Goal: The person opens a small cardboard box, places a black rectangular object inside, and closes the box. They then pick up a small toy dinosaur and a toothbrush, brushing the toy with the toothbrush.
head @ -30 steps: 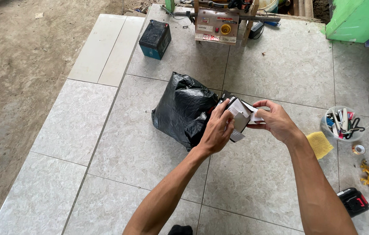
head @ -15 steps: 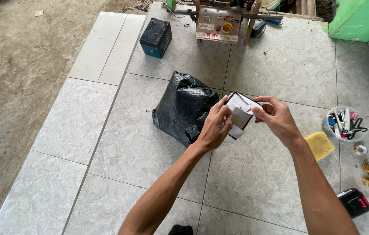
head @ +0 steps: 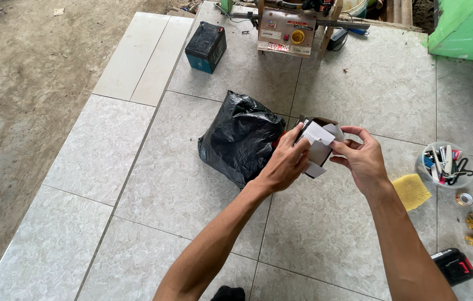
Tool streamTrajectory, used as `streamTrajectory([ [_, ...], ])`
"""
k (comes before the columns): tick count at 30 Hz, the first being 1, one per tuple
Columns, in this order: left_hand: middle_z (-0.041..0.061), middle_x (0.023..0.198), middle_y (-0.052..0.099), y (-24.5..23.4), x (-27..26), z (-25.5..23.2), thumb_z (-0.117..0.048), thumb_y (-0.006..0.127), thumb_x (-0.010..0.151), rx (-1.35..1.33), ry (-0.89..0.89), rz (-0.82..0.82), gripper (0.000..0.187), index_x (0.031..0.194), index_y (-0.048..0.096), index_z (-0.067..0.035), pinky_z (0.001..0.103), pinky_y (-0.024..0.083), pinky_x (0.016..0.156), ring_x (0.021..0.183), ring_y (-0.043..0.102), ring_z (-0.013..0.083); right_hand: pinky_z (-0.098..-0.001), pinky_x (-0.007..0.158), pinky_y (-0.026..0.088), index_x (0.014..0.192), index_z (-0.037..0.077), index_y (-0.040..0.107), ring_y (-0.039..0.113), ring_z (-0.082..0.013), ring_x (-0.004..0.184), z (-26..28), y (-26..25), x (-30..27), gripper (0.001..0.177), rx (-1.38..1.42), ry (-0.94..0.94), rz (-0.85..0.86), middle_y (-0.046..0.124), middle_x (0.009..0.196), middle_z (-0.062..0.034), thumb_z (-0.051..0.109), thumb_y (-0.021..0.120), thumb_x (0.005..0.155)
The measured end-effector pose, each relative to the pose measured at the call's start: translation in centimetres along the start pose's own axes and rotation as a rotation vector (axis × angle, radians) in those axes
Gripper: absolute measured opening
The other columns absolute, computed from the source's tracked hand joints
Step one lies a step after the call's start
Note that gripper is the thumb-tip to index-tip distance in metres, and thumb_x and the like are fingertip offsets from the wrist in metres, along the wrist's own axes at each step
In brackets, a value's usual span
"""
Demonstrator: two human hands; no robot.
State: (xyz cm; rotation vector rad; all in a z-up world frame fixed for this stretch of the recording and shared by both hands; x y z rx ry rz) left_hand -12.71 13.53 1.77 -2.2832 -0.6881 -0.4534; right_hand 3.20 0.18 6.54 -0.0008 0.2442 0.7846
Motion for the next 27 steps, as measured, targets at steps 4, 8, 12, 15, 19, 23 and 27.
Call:
streamTrajectory([
  [4,0.037,0.158,0.029,0.3,0.2,0.0,-0.011,0.061,0.098,0.055,0.058,0.035,0.025,0.117,0.047,-0.009,0.063,0.037,0.118,0.145,0.035,0.0568,-0.0249,0.060,0.051,0.125,0.001,0.060,0.064,-0.0094,0.074,0.1,-0.5,0.3,0.037,-0.256,-0.059,-0.072,0.070,0.086,-0.0056,0.003,0.074,0.090],
  [8,0.036,0.159,0.027,1.1,0.4,0.1,-0.011,0.065,0.097,0.072,0.068,0.056,0.028,0.117,0.046,-0.011,0.065,0.037,0.118,0.146,0.033,0.0582,-0.0218,0.057,0.048,0.121,0.002,0.061,0.062,-0.0076,0.071,-0.2,-1.0,0.4,0.035,-0.296,-0.059,-0.108,0.070,0.082,-0.0038,0.009,0.076,0.090],
  [12,0.036,0.159,0.027,1.3,0.4,0.0,-0.011,0.066,0.095,0.065,0.078,0.071,0.032,0.120,0.046,-0.011,0.067,0.037,0.117,0.147,0.031,0.0585,-0.0214,0.053,0.044,0.117,0.003,0.061,0.057,-0.0063,0.066,-0.6,-1.3,0.6,0.033,-0.231,-0.059,-0.116,0.069,0.079,-0.0036,0.015,0.079,0.092],
  [15,0.036,0.159,0.026,1.6,0.5,-0.2,-0.010,0.066,0.094,0.067,0.089,0.076,0.033,0.121,0.047,-0.011,0.067,0.037,0.116,0.146,0.031,0.0588,-0.0211,0.051,0.043,0.113,0.003,0.059,0.057,-0.0060,0.063,-0.8,-1.3,0.7,0.030,-0.256,-0.072,-0.162,0.068,0.077,-0.0045,0.015,0.077,0.094],
  [19,0.036,0.159,0.030,1.7,0.7,-0.1,-0.012,0.062,0.098,0.064,0.090,0.062,0.023,0.115,0.047,-0.009,0.064,0.038,0.117,0.147,0.033,0.0577,-0.0217,0.050,0.043,0.112,0.004,0.058,0.058,-0.0063,0.062,-0.7,-1.7,1.0,0.026,-0.402,-0.127,-0.119,0.067,0.075,-0.0040,0.014,0.074,0.093],
  [23,0.033,0.156,0.040,1.0,0.9,0.2,-0.011,0.058,0.100,0.027,0.039,0.000,0.016,0.110,0.048,-0.006,0.059,0.042,0.117,0.142,0.045,0.0508,-0.0249,0.055,0.045,0.118,0.005,0.067,0.057,-0.0128,0.065,-0.1,-2.7,1.0,0.021,-0.659,-0.222,-0.017,0.068,0.077,-0.0073,0.019,0.070,0.102],
  [27,0.033,0.152,0.045,0.8,0.6,-0.1,-0.010,0.058,0.097,0.043,0.057,-0.043,0.017,0.110,0.049,-0.003,0.056,0.045,0.113,0.137,0.049,0.0494,-0.0282,0.071,0.065,0.126,0.006,0.063,0.068,-0.0124,0.092,-0.4,-2.5,0.9,0.027,-0.470,-0.314,0.090,0.066,0.101,-0.0060,0.013,0.063,0.100],
])
Point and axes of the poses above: each hand's wrist, its own x-axis towards the middle knuckle, its own y-axis out of the palm, z = x × y, the point moved 1 cm from there along x, towards the middle knuckle
